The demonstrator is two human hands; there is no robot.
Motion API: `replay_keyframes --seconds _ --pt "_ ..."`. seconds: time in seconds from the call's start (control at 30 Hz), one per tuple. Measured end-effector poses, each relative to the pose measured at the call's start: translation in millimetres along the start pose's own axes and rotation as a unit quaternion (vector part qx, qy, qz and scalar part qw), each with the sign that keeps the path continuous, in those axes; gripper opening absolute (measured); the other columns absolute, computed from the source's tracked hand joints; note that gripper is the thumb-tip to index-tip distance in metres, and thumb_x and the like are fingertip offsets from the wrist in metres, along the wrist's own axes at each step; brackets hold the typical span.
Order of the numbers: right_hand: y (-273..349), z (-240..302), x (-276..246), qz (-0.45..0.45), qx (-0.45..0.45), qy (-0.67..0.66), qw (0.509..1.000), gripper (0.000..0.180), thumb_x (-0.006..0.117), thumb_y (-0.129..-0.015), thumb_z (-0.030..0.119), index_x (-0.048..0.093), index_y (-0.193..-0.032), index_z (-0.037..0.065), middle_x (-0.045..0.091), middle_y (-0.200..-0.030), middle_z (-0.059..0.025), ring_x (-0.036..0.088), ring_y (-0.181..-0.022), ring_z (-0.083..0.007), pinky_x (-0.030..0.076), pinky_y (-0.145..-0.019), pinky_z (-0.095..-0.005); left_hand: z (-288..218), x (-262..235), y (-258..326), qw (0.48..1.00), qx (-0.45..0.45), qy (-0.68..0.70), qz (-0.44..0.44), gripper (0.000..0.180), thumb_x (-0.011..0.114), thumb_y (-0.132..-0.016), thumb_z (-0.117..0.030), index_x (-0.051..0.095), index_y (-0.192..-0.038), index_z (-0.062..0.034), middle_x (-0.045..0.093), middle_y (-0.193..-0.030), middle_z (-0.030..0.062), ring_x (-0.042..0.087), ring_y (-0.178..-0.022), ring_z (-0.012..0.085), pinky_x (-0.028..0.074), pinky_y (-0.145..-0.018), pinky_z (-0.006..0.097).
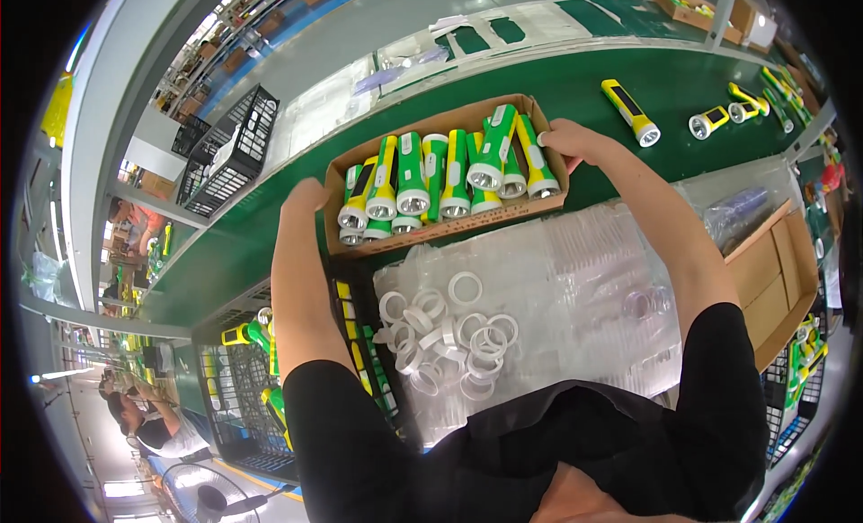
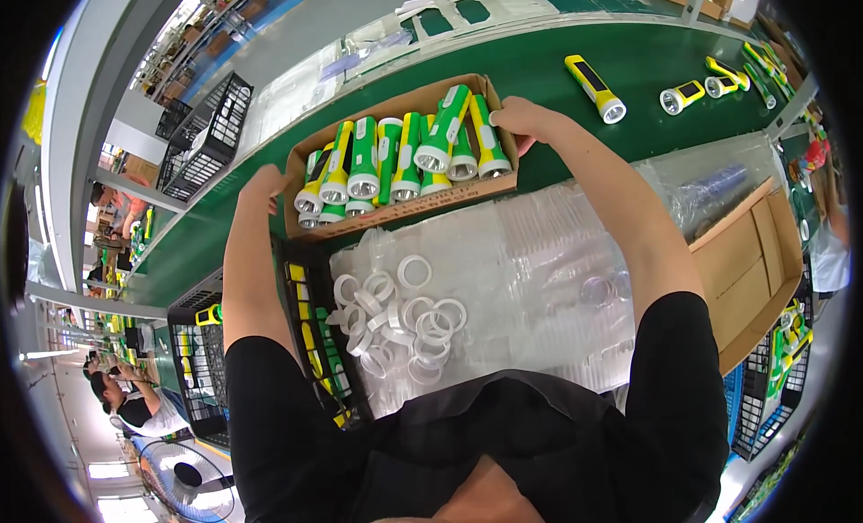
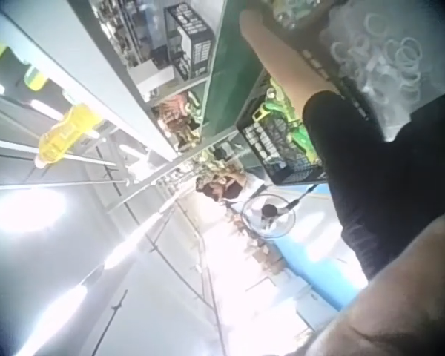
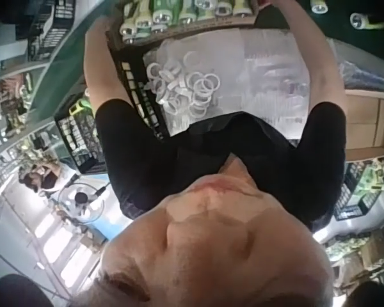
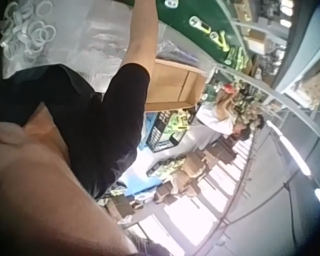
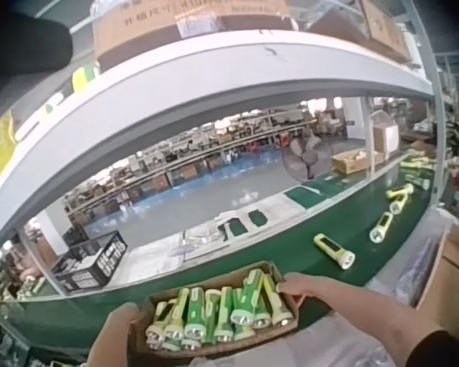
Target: Assembling plastic flashlight heads onto the bodies on a factory production line.
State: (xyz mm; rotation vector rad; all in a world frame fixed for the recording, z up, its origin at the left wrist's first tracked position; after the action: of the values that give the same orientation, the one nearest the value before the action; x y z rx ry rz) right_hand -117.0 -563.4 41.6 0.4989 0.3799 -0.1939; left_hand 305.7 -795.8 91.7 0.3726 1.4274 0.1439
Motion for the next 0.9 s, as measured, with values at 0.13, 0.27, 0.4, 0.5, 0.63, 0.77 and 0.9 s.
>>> replay_keyframes --seconds 0.13,0.27,0.4,0.5,0.63,0.77,0.9 --pt "-8.8 -2.4 1.5 -0.011 -0.053 -0.009 0.999 0.039 0.051 -0.086 0.020 0.054 -0.113 -0.008 0.064 -0.100 -0.0229 0.070 -0.077 -0.0336 0.061 -0.055 -0.0406 15.3 32.2 -26.8 0.993 -0.005 0.121 0.009 0.032 0.052 -0.085 -0.014 0.065 -0.105 0.0065 0.066 -0.099 0.0290 0.070 -0.078 0.0391 0.058 -0.060 0.045" --pt "-19.0 -0.7 -23.7 -0.036 -0.104 0.002 0.994 0.037 0.050 -0.088 0.021 0.056 -0.111 -0.008 0.064 -0.095 -0.0205 0.069 -0.078 -0.0313 0.059 -0.054 -0.0382 7.2 22.2 -44.3 0.970 0.051 0.228 -0.075 0.030 0.050 -0.083 -0.011 0.061 -0.102 0.0088 0.066 -0.092 0.0272 0.068 -0.064 0.0401 0.058 -0.051 0.046" --pt "-25.9 4.1 -83.1 -0.165 -0.156 0.042 0.973 0.036 0.051 -0.092 0.023 0.057 -0.122 0.002 0.063 -0.088 -0.0095 0.060 -0.069 -0.0168 0.049 -0.053 -0.0311 -58.3 -20.1 -33.7 0.941 0.107 0.261 -0.188 0.026 0.053 -0.086 -0.017 0.060 -0.097 0.0051 0.066 -0.091 0.0271 0.067 -0.070 0.0414 0.055 -0.062 0.046" --pt "-41.7 15.4 -120.7 -0.233 -0.221 -0.024 0.947 0.035 0.052 -0.093 0.015 0.055 -0.126 0.003 0.064 -0.102 -0.0083 0.060 -0.090 -0.0162 0.049 -0.078 -0.0320 -92.8 -38.9 -34.6 0.858 0.174 0.281 -0.392 0.027 0.056 -0.089 -0.023 0.056 -0.101 0.0016 0.066 -0.091 0.0254 0.064 -0.083 0.0446 0.052 -0.072 0.049" --pt "-54.2 -4.1 -138.4 -0.281 -0.266 -0.175 0.906 0.042 0.052 -0.090 0.003 0.052 -0.132 0.004 0.061 -0.122 -0.0068 0.053 -0.114 -0.0172 0.040 -0.101 -0.0327 -128.1 -11.4 -37.2 0.799 0.236 0.362 -0.419 0.031 0.058 -0.089 -0.018 0.047 -0.113 -0.0031 0.065 -0.098 0.0227 0.062 -0.093 0.0436 0.050 -0.076 0.047" --pt "-21.0 -19.1 -130.2 -0.210 -0.314 -0.217 0.900 0.062 0.047 -0.087 -0.007 0.038 -0.145 0.009 0.049 -0.139 -0.0063 0.045 -0.130 -0.0193 0.035 -0.109 -0.0338 -121.4 27.9 -24.3 0.730 0.305 0.514 -0.332 0.034 0.058 -0.089 -0.012 0.044 -0.118 -0.0039 0.066 -0.097 0.0195 0.066 -0.089 0.0366 0.052 -0.074 0.039" --pt "14.8 -31.4 -148.6 -0.169 -0.323 -0.133 0.922 0.076 0.042 -0.078 -0.018 0.031 -0.148 0.008 0.048 -0.140 -0.0058 0.044 -0.132 -0.0179 0.033 -0.110 -0.0319 -137.1 24.4 5.9 0.837 0.276 0.384 -0.277 0.038 0.057 -0.091 -0.013 0.039 -0.124 -0.0031 0.068 -0.090 0.0194 0.065 -0.084 0.0411 0.051 -0.071 0.044"
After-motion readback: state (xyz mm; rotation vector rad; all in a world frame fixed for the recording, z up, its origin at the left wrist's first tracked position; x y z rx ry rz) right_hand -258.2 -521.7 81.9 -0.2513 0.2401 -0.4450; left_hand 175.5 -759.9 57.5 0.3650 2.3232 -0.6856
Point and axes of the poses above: each hand's wrist, its own y-axis away from the middle knuckle, its own x-axis out of the palm, z = x × y, the point moved 3 cm from there along -y, towards the middle knuckle
